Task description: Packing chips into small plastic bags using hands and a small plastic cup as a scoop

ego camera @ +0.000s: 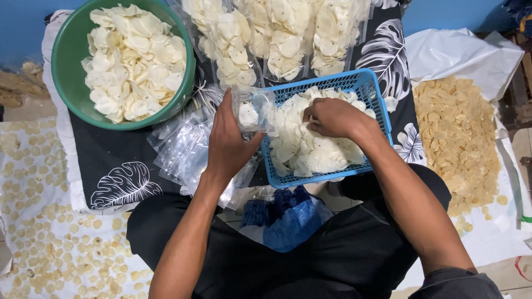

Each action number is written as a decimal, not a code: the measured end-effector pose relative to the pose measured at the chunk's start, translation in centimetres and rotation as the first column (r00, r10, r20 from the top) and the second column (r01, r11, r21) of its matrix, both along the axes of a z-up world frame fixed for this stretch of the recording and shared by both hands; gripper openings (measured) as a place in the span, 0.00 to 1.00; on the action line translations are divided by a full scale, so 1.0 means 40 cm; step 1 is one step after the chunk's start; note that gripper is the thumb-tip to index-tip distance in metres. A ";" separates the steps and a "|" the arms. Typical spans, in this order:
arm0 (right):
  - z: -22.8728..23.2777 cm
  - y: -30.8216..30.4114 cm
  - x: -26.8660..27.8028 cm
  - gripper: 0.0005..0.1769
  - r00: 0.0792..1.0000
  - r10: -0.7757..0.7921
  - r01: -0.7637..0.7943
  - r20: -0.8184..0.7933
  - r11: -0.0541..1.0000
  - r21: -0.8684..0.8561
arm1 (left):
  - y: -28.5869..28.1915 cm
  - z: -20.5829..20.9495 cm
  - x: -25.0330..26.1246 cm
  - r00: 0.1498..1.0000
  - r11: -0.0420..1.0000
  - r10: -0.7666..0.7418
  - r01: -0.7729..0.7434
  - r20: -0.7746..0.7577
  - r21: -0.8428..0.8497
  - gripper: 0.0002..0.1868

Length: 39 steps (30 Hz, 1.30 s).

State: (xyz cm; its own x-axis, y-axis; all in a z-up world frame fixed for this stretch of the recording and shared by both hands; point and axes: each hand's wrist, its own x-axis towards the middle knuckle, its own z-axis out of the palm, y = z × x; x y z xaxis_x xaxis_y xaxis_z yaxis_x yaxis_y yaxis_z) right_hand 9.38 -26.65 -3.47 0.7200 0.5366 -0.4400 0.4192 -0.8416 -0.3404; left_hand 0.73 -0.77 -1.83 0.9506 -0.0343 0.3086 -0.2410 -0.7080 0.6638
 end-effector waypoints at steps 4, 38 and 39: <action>-0.009 0.012 0.004 0.07 0.999 -0.022 0.022 0.027 1.000 -0.008 | 0.002 0.000 0.000 1.000 1.000 -0.004 0.004 -0.012 -0.025 0.52; 0.167 0.115 -0.076 0.13 0.894 -0.433 0.157 0.117 0.547 0.822 | -0.011 0.023 0.007 0.974 0.999 0.033 -0.038 -0.222 -0.017 0.52; 0.158 0.100 -0.063 0.13 0.893 -0.435 0.158 0.118 0.548 0.822 | -0.007 0.014 0.005 0.975 0.999 0.031 -0.036 -0.222 -0.018 0.52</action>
